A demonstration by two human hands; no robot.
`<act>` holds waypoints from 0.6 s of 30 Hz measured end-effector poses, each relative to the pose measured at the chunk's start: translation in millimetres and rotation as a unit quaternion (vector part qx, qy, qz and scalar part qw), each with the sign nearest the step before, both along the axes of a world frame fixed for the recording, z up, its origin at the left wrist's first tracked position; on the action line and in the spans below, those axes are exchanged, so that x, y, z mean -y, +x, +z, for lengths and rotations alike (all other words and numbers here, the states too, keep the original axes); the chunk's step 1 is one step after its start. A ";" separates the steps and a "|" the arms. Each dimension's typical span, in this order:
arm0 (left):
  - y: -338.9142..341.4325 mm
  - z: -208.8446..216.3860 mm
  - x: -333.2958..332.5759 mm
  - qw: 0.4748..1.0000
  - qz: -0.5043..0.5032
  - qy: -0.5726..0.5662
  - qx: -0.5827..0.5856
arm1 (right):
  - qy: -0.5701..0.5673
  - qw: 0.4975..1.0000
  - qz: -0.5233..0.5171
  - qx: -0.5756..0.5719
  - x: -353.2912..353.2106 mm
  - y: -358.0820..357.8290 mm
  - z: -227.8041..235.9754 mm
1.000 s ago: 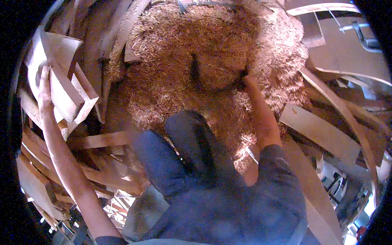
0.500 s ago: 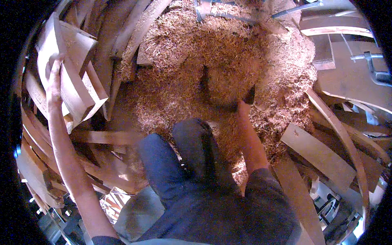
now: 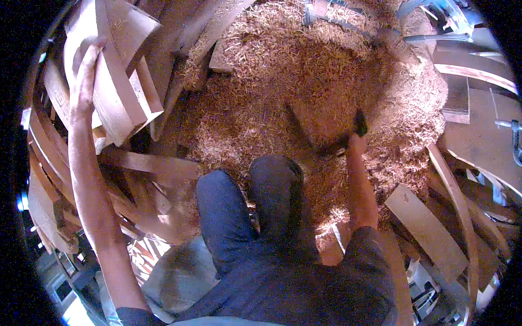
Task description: The person scoops wood shavings into a bag by hand and with a small pan, then pushes remaining shavings into a pile.
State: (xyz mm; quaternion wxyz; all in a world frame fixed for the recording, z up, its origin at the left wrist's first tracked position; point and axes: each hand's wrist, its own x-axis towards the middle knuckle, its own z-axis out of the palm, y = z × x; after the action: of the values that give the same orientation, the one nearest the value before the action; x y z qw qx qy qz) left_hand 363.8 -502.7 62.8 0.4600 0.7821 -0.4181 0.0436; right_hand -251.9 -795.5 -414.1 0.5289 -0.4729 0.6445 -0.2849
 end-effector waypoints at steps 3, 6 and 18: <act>2.9 2.1 -6.8 0.996 0.019 0.052 -0.068 | -0.093 0.979 0.139 -0.115 4.2 1.3 -7.2; -0.9 5.3 -13.8 0.978 0.103 0.043 -0.178 | 0.008 0.996 0.063 -0.066 -30.9 6.6 -16.2; -4.7 -2.0 4.8 0.984 0.032 -0.011 -0.175 | -0.030 0.973 0.040 -0.226 -30.3 7.4 37.0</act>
State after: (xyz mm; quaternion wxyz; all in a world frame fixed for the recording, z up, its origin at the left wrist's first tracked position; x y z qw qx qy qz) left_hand 359.1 -507.5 60.8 0.5331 0.7855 -0.3053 -0.0743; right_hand -244.5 -765.2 -377.1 0.3661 -0.5660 0.7191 -0.1688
